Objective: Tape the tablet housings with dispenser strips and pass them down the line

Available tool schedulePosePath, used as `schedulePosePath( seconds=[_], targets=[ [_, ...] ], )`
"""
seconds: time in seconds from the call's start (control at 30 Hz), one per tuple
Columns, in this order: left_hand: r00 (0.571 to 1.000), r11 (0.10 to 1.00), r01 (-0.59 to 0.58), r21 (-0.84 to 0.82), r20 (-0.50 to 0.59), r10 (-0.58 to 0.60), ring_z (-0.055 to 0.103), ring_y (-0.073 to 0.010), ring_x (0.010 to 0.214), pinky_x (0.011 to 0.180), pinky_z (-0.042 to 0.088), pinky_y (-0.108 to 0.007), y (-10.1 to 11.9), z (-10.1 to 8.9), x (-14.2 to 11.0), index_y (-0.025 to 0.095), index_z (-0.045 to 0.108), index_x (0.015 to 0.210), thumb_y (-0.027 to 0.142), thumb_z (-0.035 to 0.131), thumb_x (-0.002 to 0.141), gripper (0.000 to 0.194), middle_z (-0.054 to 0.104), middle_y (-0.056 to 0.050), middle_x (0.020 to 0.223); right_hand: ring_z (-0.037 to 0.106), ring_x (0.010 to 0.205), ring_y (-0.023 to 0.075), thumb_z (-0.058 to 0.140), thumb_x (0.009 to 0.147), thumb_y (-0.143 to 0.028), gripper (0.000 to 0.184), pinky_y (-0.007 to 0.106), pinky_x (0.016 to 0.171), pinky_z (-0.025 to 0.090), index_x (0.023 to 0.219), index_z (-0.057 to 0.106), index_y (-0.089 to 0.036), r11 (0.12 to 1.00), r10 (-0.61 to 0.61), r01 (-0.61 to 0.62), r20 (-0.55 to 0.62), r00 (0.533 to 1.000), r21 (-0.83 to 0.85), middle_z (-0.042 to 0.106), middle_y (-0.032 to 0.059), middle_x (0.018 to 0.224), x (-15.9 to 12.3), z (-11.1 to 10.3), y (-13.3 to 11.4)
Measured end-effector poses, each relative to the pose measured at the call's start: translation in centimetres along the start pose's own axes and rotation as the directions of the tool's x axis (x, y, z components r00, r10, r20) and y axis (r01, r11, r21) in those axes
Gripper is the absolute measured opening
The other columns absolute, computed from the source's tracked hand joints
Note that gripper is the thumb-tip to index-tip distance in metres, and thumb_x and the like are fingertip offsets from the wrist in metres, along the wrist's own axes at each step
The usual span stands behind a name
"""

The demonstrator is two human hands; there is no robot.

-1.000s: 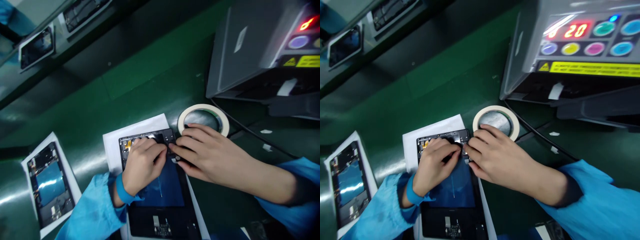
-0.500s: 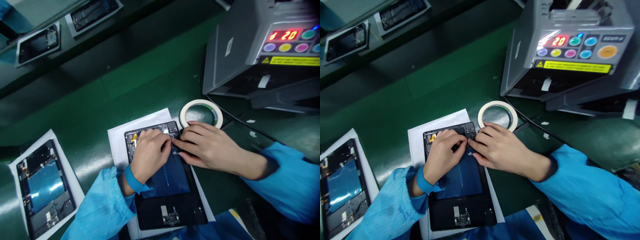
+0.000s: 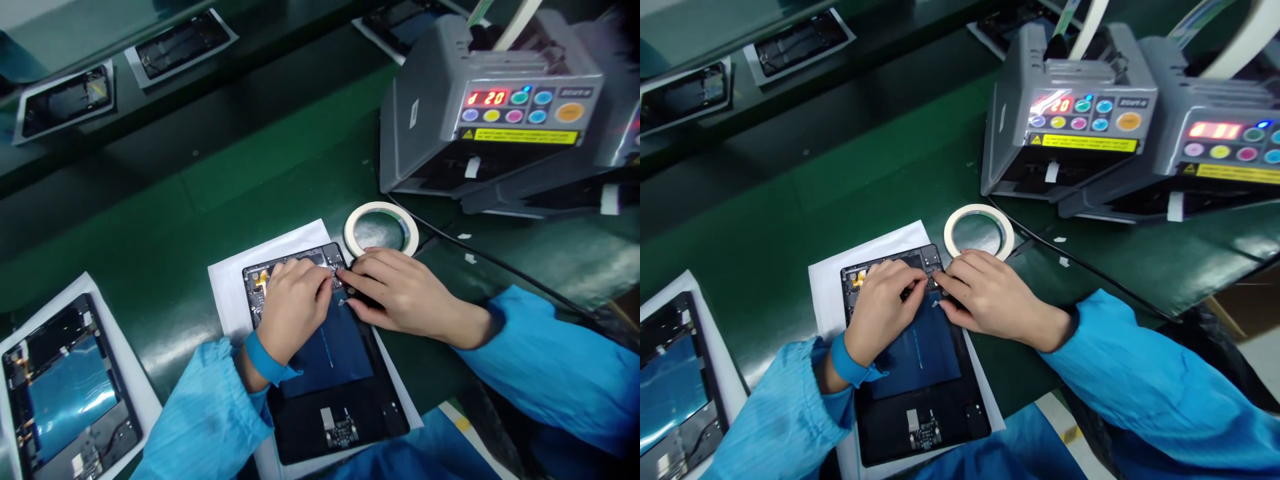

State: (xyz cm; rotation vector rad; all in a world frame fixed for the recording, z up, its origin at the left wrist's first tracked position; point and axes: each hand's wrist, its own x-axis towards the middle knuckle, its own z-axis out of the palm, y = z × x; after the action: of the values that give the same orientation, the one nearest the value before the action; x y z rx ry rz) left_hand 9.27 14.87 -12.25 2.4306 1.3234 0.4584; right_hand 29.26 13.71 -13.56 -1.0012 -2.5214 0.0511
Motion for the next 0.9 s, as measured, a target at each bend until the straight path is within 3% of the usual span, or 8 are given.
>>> schedulePosePath(
  seconds=[0.37, 0.53, 0.7, 0.9],
  targets=[
    [1.0, 1.0, 0.015, -0.005, 0.015, -0.015, 0.051, -0.0182, 0.075, 0.068, 0.034, -0.033, 0.0, 0.0, 0.0, 0.018, 0.063, 0.083, 0.02, 0.052, 0.092, 0.014, 0.059, -0.002, 0.077, 0.055, 0.089, 0.0224, 0.053, 0.088, -0.026, 0.03, 0.043, 0.087, 0.05, 0.11, 0.063, -0.011, 0.995, 0.058, -0.062, 0.058, 0.997, 0.077, 0.063, 0.0094, 0.09, 0.2, -0.1, 0.0],
    [1.0, 1.0, 0.024, -0.003, 0.017, -0.024, 0.051, -0.0177, 0.074, 0.068, 0.035, -0.033, 0.1, 0.0, 0.1, 0.018, 0.063, 0.083, 0.019, 0.053, 0.091, 0.013, 0.06, -0.002, 0.077, 0.059, 0.086, 0.0207, 0.053, 0.088, -0.025, 0.024, 0.034, 0.073, 0.051, 0.105, 0.064, -0.011, 0.992, 0.031, -0.034, 0.024, 0.999, 0.122, 0.065, 0.0084, 0.088, 0.6, -1.0, 0.3],
    [1.0, 1.0, 0.02, -0.014, 0.013, -0.02, 0.051, -0.0178, 0.073, 0.066, 0.034, -0.033, 0.1, 0.0, 0.2, 0.018, 0.063, 0.081, 0.018, 0.053, 0.091, 0.014, 0.06, -0.002, 0.076, 0.062, 0.072, 0.016, 0.057, 0.084, -0.018, 0.018, 0.029, 0.061, 0.047, 0.1, 0.066, -0.013, 0.994, 0.015, -0.03, -0.141, 0.99, -0.102, 0.068, 0.0041, 0.084, 1.9, -1.2, 1.4],
    [0.999, 0.999, 0.031, -0.023, 0.015, -0.031, 0.05, -0.0182, 0.073, 0.066, 0.034, -0.034, 0.1, 0.0, 0.2, 0.018, 0.063, 0.081, 0.018, 0.053, 0.091, 0.015, 0.059, -0.002, 0.076, 0.061, 0.068, 0.0134, 0.059, 0.082, -0.017, 0.012, 0.027, 0.058, 0.044, 0.091, 0.066, -0.015, 0.985, 0.001, -0.024, -0.14, 0.99, -0.168, 0.069, 0.0015, 0.08, 2.6, -0.3, 1.9]
  ],
)
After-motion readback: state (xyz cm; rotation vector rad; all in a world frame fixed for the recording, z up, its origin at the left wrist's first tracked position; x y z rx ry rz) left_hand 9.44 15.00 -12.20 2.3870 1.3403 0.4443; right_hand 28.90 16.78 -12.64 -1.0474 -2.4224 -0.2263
